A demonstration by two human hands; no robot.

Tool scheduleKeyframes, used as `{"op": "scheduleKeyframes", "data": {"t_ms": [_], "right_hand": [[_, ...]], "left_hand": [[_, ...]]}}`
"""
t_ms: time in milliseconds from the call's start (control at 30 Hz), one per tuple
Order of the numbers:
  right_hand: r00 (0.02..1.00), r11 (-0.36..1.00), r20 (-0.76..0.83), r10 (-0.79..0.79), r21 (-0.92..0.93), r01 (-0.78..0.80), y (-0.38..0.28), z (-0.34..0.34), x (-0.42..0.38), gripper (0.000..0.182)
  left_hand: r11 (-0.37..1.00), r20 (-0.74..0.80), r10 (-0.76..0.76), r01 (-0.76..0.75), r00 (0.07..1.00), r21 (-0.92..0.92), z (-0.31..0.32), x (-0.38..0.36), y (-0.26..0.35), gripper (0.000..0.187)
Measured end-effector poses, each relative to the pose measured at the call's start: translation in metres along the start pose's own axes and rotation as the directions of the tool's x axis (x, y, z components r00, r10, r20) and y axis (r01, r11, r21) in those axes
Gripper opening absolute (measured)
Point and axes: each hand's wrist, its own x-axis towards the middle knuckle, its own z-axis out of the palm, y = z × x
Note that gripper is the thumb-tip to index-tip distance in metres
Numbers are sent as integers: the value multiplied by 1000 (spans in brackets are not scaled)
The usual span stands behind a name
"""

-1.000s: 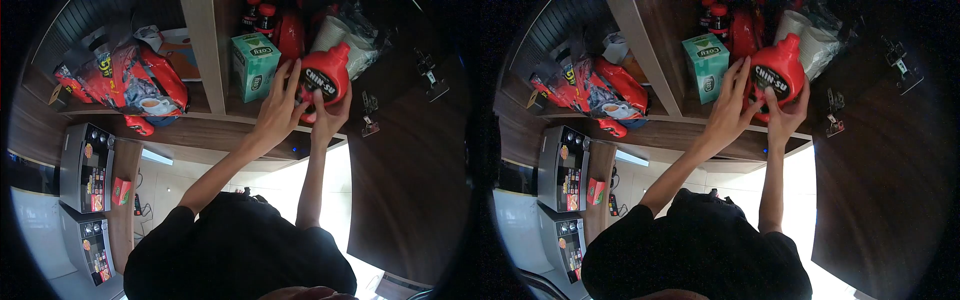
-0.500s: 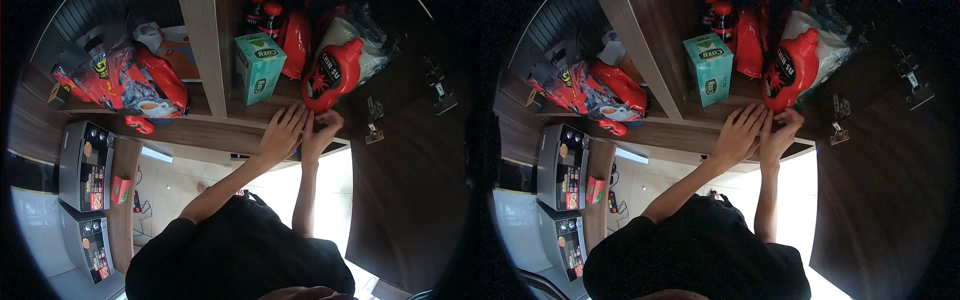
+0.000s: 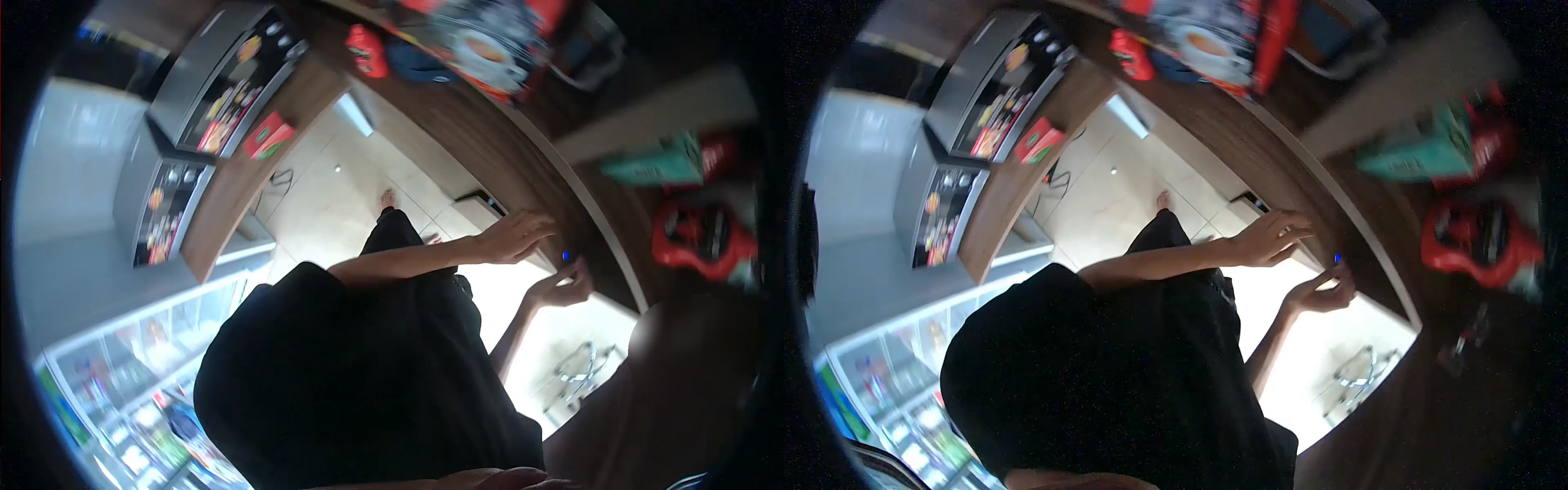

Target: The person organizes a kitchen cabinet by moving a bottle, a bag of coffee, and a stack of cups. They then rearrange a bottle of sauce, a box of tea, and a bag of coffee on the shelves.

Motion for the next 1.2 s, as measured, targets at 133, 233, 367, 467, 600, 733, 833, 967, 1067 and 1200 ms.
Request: {"op": "scheduleKeyframes", "data": {"t_ms": [133, 233, 367, 467, 600, 733, 833, 967, 1067, 1200], "right_hand": [[753, 912, 628, 195, 168, -375, 35, 35, -76, 14], [164, 941, 982, -88, 136, -309, 11, 70, -92, 36], [-520, 984, 849, -92, -2, -177, 7, 135, -143, 42], [-582, 976, 783, -218, 177, -127, -41, 194, -184, 42], [-495, 870, 719, -488, 354, -343, -148, 278, -241, 43], [-466, 694, 745, -476, -7, -720, -271, 352, -297, 54], [-325, 620, 832, -449, 28, -784, -329, 405, -343, 69], [-395, 664, 873, -287, -117, -739, -386, 424, -356, 92], [-439, 704, 819, -369, -62, -707, -384, 432, -376, 93], [-390, 622, 863, -323, -117, -774, -395, 400, -320, 76]], "left_hand": [[918, 320, -396, 357, 861, 175, -12, -140, -86, 60], [670, 246, -742, 706, 624, 230, -56, -258, -134, 53], [313, -365, -866, 940, 341, 137, -100, -390, -194, 51], [118, -583, -798, 909, -152, -399, -192, -374, -173, 50], [192, -676, -686, 829, -270, -526, -264, -409, -188, 47], [166, -595, -715, 737, -367, -655, -336, -412, -203, 49], [133, -566, -744, 752, -354, -646, -375, -420, -225, 62], [123, -470, -801, 666, -370, -736, -399, -437, -264, 72], [196, -364, -918, 621, -155, -759, -430, -417, -263, 69], [235, -609, -793, 929, 12, -286, -424, -380, -260, 51]]}}
